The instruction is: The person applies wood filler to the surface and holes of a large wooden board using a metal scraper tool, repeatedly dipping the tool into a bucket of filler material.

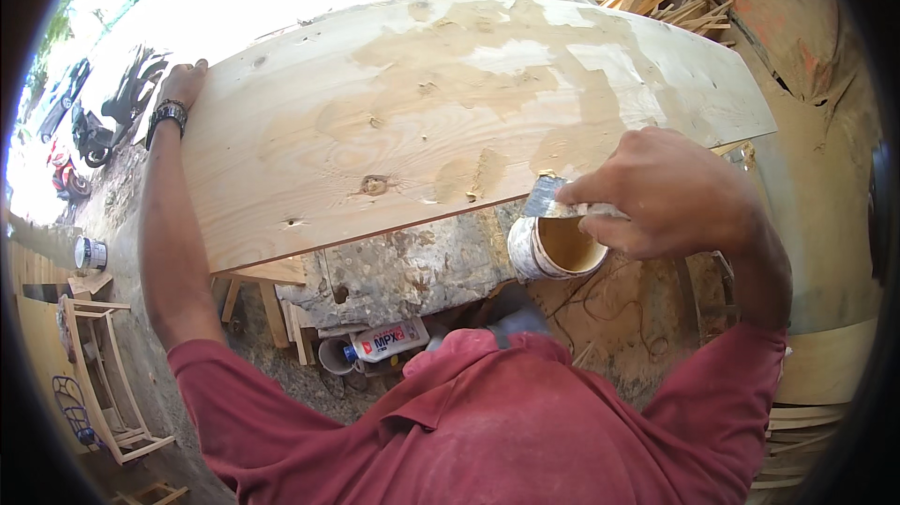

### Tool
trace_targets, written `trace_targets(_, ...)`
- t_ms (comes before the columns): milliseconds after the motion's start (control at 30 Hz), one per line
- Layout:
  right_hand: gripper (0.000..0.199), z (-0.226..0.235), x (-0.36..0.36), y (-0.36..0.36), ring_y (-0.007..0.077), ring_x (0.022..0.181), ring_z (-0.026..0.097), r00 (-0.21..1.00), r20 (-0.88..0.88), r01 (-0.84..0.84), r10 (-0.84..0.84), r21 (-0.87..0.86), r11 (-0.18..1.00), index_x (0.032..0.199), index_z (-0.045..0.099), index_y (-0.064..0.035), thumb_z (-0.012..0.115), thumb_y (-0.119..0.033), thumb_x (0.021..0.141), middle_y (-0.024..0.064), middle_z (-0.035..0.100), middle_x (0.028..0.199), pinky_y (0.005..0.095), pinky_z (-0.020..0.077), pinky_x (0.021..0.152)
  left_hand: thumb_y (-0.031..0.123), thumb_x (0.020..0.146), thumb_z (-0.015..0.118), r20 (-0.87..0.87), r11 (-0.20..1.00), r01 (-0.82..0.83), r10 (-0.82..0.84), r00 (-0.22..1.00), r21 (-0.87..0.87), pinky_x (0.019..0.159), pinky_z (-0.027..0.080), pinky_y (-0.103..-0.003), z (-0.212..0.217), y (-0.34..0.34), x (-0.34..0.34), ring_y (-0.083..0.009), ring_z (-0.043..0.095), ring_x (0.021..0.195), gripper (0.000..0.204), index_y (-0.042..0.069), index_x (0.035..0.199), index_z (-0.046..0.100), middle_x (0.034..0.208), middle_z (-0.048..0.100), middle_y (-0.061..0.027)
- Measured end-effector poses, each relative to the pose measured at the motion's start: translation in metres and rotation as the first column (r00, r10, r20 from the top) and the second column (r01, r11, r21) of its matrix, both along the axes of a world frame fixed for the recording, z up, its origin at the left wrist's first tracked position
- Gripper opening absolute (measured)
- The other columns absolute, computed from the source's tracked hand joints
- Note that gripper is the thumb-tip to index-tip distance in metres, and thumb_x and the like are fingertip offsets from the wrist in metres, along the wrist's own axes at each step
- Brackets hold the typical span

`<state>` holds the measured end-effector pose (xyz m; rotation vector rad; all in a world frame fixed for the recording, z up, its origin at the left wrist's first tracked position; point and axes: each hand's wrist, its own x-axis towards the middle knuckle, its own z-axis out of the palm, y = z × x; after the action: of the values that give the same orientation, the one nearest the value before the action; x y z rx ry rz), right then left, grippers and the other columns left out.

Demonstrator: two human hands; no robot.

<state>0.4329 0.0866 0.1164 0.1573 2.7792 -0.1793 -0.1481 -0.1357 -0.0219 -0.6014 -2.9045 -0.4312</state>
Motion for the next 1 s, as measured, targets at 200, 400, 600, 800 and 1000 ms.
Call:
trace_targets(200, 0.027, -0.031, 0.007, 0.004, 0.0385, 0.069, 0.069, 0.984, -0.154, 0.076, -0.089, -0.086, 0.993, 0.106, 0.073, -0.0016, 0.057, -0.016, 0.089, 0.0238, 0.067, 0.071, 0.0514, 0.0552, 0.075, 0.049, 0.089, 0.051, -0.028, 0.999, 0.033, -0.033, 0.999, 0.002, 0.091, 0.052, -0.046, 0.002, 0.003, -0.001, -0.0378, 0.072, 0.096, 0.055, 0.001, 0.094, 0.075, 0.101, 0.073, -0.0257)
trace_targets(400, 0.025, 0.000, 0.015, 0.003, 0.0398, 0.071, 0.069, 0.997, -0.061, 0.036, -0.039, -0.064, 0.997, 0.098, 0.072, 0.0016, 0.060, -0.017, 0.085, 0.0227, 0.068, 0.072, 0.0519, 0.0549, 0.074, 0.050, 0.089, 0.051, -0.082, 0.999, -0.002, 0.005, 0.997, 0.032, 0.092, 0.052, -0.046, -0.003, -0.001, -0.001, -0.0363, 0.072, 0.097, 0.057, -0.002, 0.095, 0.074, 0.100, 0.072, -0.0278)
trace_targets(600, 0.025, -0.024, 0.004, 0.000, 0.0416, 0.068, 0.067, 0.989, -0.016, 0.143, -0.144, -0.073, 0.987, 0.096, 0.072, -0.0010, 0.060, -0.019, 0.084, 0.0206, 0.067, 0.070, 0.0515, 0.0536, 0.073, 0.049, 0.088, 0.053, -0.015, 0.998, 0.056, -0.056, 0.998, 0.032, 0.091, 0.052, -0.045, -0.002, 0.002, -0.012, -0.0352, 0.071, 0.095, 0.055, -0.002, 0.093, 0.073, 0.098, 0.072, -0.0269)
trace_targets(800, 0.029, -0.011, 0.035, 0.002, 0.0318, 0.054, 0.063, 0.977, -0.204, 0.036, -0.063, -0.133, 0.991, 0.106, 0.071, 0.0036, 0.065, -0.018, 0.087, 0.0176, 0.065, 0.062, 0.0448, 0.0524, 0.058, 0.049, 0.087, 0.053, -0.058, 0.998, 0.040, -0.037, 0.998, 0.053, 0.089, 0.052, -0.043, -0.003, 0.000, -0.004, -0.0346, 0.071, 0.091, 0.054, -0.001, 0.090, 0.073, 0.096, 0.072, -0.0256)
trace_targets(1000, 0.044, -0.123, 0.016, -0.016, 0.0137, 0.044, 0.054, 0.676, -0.732, 0.046, -0.080, -0.067, 0.997, 0.130, 0.063, 0.0034, 0.068, -0.021, 0.094, 0.0083, 0.062, 0.059, 0.0296, 0.0413, 0.036, 0.050, 0.087, 0.053, -0.121, 0.993, 0.074, -0.063, 0.991, 0.088, 0.086, 0.051, -0.045, -0.011, 0.001, -0.014, -0.0362, 0.069, 0.084, 0.055, -0.001, 0.086, 0.072, 0.091, 0.072, -0.0255)
